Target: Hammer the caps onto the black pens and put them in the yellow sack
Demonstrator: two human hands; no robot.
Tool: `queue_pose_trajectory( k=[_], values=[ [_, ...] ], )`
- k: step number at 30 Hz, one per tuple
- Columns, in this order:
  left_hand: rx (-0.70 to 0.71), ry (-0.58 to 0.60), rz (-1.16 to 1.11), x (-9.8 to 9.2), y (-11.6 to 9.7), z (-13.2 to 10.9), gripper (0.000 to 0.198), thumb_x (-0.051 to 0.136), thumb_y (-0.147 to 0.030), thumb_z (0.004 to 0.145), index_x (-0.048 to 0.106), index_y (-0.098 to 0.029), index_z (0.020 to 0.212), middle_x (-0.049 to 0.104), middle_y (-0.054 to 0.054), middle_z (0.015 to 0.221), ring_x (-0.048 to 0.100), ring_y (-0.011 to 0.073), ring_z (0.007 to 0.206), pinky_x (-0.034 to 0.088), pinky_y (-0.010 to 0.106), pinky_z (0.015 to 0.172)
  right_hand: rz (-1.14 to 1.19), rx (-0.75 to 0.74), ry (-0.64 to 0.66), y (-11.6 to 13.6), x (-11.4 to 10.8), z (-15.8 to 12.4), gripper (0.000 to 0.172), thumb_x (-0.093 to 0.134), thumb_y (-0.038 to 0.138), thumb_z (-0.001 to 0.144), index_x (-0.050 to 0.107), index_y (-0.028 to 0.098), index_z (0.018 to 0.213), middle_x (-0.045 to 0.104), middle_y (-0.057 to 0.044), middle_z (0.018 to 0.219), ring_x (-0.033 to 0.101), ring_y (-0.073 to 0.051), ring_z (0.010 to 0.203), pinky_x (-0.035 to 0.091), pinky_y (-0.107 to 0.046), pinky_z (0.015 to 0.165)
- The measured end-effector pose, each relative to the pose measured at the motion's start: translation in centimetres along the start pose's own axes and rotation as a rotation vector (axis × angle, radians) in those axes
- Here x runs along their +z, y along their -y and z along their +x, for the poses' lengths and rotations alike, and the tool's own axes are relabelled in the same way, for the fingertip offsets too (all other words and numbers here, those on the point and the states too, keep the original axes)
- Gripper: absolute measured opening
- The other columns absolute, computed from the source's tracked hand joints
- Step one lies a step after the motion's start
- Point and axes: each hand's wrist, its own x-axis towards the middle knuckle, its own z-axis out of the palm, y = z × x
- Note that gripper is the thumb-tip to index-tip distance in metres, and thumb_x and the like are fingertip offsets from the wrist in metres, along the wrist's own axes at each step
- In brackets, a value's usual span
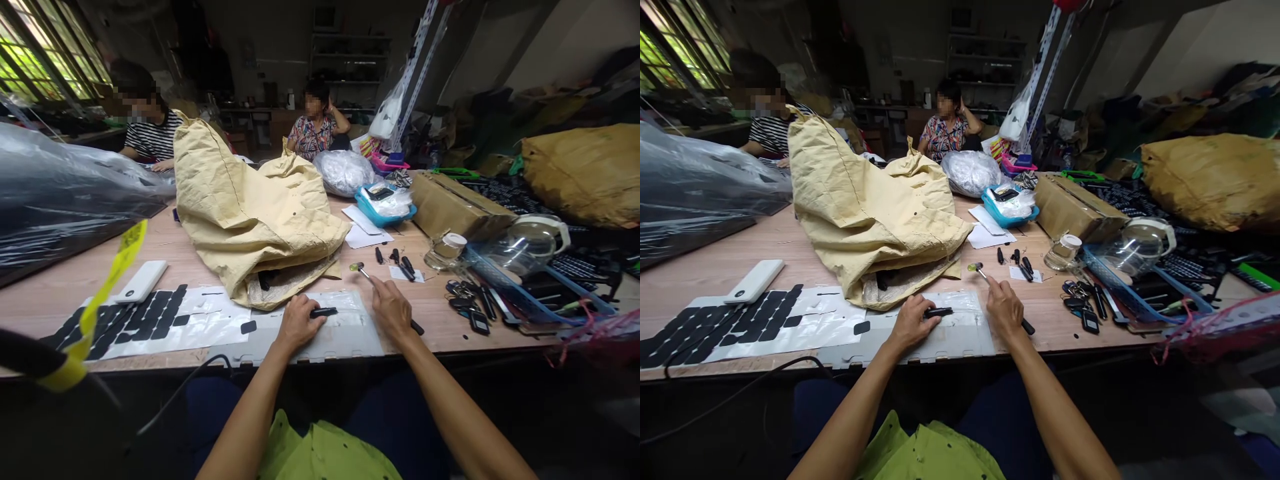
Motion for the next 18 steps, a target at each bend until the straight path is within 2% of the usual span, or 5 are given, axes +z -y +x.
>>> queue_pose_trajectory(
  k=[3, 7, 11, 15, 18],
  values=[
    [-0.018, 0.032, 0.083, -0.1, -0.5, 0.0, 0.016, 0.069, -0.033, 0.088, 0.069, -0.022, 0.099, 0.064, 0.006, 0.100, 0.055, 0.0245, 0.099, 0.043, 0.037, 0.088, -0.115, 0.032, -0.009, -0.7, 1.6, 2.1, 0.035, 0.052, 0.016, 0.092, 0.073, 0.026, 0.118, 0.062, -0.006, 0.086, 0.050, -0.018, 0.081, 0.030, -0.028, 0.065],
    [-0.068, 0.095, 0.161, -0.7, -1.6, 0.1, 0.012, 0.062, -0.030, 0.093, 0.065, -0.020, 0.099, 0.064, 0.008, 0.108, 0.055, 0.0259, 0.104, 0.043, 0.037, 0.090, -0.169, 0.032, -0.031, -0.8, 3.4, 2.3, 0.034, 0.054, 0.016, 0.091, 0.073, 0.026, 0.118, 0.059, -0.007, 0.088, 0.046, -0.019, 0.082, 0.026, -0.029, 0.066],
    [-0.070, 0.174, 0.109, -1.6, -4.7, -1.3, 0.011, 0.053, -0.024, 0.096, 0.060, -0.019, 0.104, 0.068, 0.008, 0.104, 0.061, 0.0243, 0.098, 0.045, 0.034, 0.085, -0.172, 0.009, -0.067, -1.0, 3.9, 1.9, 0.032, 0.054, 0.018, 0.090, 0.072, 0.025, 0.115, 0.057, -0.007, 0.089, 0.045, -0.020, 0.083, 0.025, -0.030, 0.067],
    [0.276, 0.498, -0.098, -0.6, -7.9, -5.2, 0.018, 0.056, -0.030, 0.095, 0.061, -0.023, 0.110, 0.074, 0.005, 0.099, 0.068, 0.0220, 0.090, 0.047, 0.028, 0.075, -0.179, -0.006, -0.099, -1.3, 4.2, 1.8, 0.031, 0.054, 0.017, 0.089, 0.073, 0.024, 0.113, 0.057, -0.007, 0.088, 0.045, -0.020, 0.084, 0.026, -0.030, 0.068],
    [0.413, 0.838, -0.138, 2.7, -7.2, -7.6, 0.016, 0.060, -0.030, 0.091, 0.066, -0.024, 0.104, 0.076, 0.005, 0.100, 0.071, 0.0243, 0.092, 0.048, 0.028, 0.070, -0.181, -0.019, -0.130, -1.6, 4.5, 1.7, 0.030, 0.055, 0.017, 0.088, 0.073, 0.022, 0.111, 0.056, -0.007, 0.087, 0.046, -0.020, 0.084, 0.027, -0.030, 0.067]
  ],
)
